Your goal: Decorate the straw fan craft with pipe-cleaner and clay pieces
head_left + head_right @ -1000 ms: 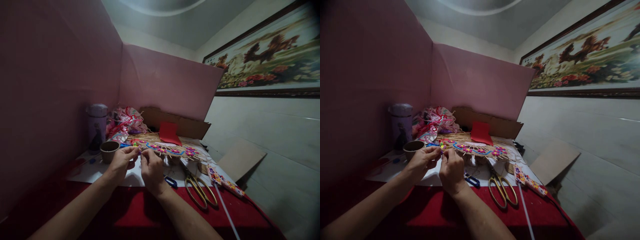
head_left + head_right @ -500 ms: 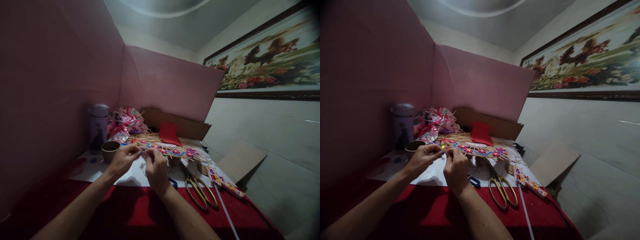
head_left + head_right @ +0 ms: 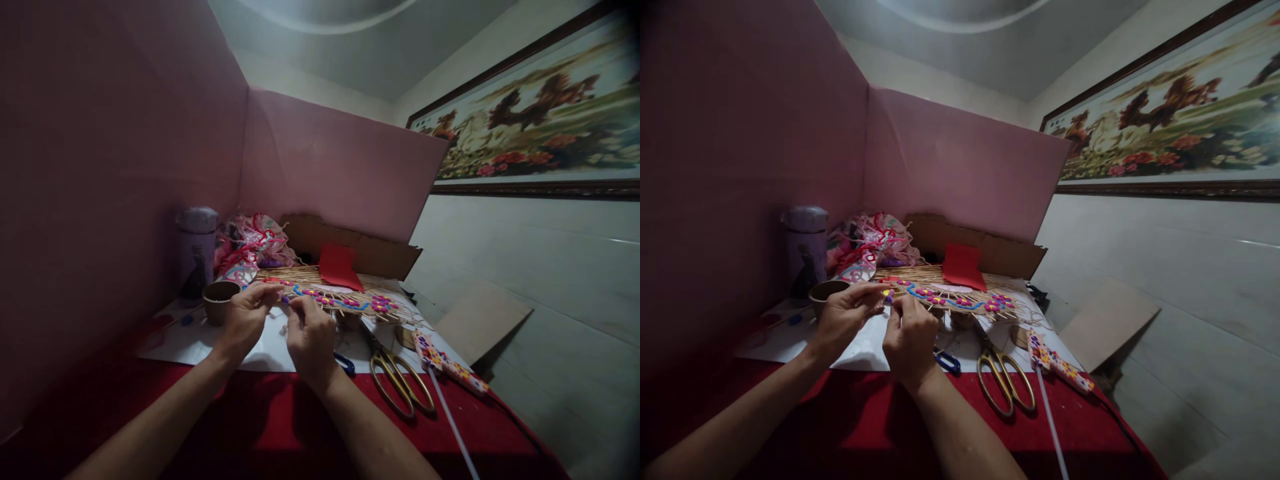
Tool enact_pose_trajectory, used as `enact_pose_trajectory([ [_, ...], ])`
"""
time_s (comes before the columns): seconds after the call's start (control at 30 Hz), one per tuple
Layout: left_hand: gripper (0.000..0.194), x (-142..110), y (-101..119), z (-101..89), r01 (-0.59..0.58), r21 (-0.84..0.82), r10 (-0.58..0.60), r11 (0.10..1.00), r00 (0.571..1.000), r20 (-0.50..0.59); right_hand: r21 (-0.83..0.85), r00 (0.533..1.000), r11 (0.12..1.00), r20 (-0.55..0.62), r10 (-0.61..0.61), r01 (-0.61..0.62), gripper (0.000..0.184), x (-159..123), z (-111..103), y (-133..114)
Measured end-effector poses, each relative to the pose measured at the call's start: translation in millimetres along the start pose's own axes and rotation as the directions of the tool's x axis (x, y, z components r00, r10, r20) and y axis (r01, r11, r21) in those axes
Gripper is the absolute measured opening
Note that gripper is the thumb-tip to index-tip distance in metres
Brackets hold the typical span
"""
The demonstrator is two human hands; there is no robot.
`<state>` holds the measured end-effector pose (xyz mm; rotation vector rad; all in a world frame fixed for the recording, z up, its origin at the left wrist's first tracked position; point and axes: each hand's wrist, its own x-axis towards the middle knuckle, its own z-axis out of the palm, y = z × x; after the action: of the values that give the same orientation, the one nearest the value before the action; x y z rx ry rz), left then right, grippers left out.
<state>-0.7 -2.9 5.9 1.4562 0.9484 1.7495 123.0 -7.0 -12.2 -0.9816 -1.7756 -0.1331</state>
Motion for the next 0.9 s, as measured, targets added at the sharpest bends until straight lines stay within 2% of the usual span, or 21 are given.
enact_pose_trajectory([
  [0.1,0.01,2.0,0.4,-4.4,-0.174,0.164,0.163,0.971,0.983,0.083,-0.006,0.999,1.0,0.021,-0.028,0.028,0.012,1.4,-3.4,-0.4],
  [0.17,0.008,2.8,1.0,-6.3,-0.201,0.266,0.177,0.943,0.978,0.11,-0.016,0.999,0.999,0.027,-0.031,0.031,0.012,1.8,-4.2,0.0],
  [0.23,0.006,3.6,2.1,-6.8,-0.172,0.321,0.141,0.932,0.983,0.116,-0.024,0.999,0.999,0.019,-0.025,0.025,0.011,1.9,-4.1,1.0],
  [0.3,0.002,4.1,3.2,-6.3,-0.101,0.292,0.07,0.951,0.991,0.115,0.0,1.0,1.0,0.003,-0.019,0.019,0.01,1.8,-3.2,1.9],
  [0.4,0.009,3.8,3.3,-4.5,0.099,0.094,-0.107,0.991,0.991,0.086,0.069,1.0,0.997,-0.001,-0.03,0.03,0.01,1.3,-1.1,1.6],
  [0.53,0.02,1.7,-0.2,-2.5,0.327,-0.17,-0.32,0.93,0.945,0.064,0.137,0.995,0.986,0.029,-0.099,0.095,0.013,0.1,2.4,-0.4],
  [0.67,0.022,1.4,-2.9,-2.2,0.449,-0.246,-0.436,0.859,0.893,0.11,0.131,0.995,0.987,0.036,-0.096,0.091,0.014,-0.2,3.4,-0.1],
  [0.7,0.021,1.8,-2.9,-2.5,0.451,-0.235,-0.431,0.861,0.892,0.134,0.115,0.997,0.991,0.034,-0.073,0.069,0.013,-0.1,2.8,0.2],
  [0.77,0.02,2.9,-2.1,-3.5,0.388,-0.183,-0.365,0.903,0.92,0.145,0.072,0.999,0.997,0.03,-0.015,0.013,0.01,0.4,0.9,0.6],
  [0.83,0.019,4.0,-1.1,-5.2,0.249,-0.096,-0.24,0.964,0.966,0.1,0.035,0.999,0.999,0.03,0.017,-0.018,0.009,1.0,-1.5,0.5],
  [0.9,0.016,4.9,-0.4,-7.1,0.081,0.019,-0.082,0.997,0.994,0.077,0.016,0.999,1.0,0.034,0.012,-0.013,0.008,1.6,-3.6,0.3],
])
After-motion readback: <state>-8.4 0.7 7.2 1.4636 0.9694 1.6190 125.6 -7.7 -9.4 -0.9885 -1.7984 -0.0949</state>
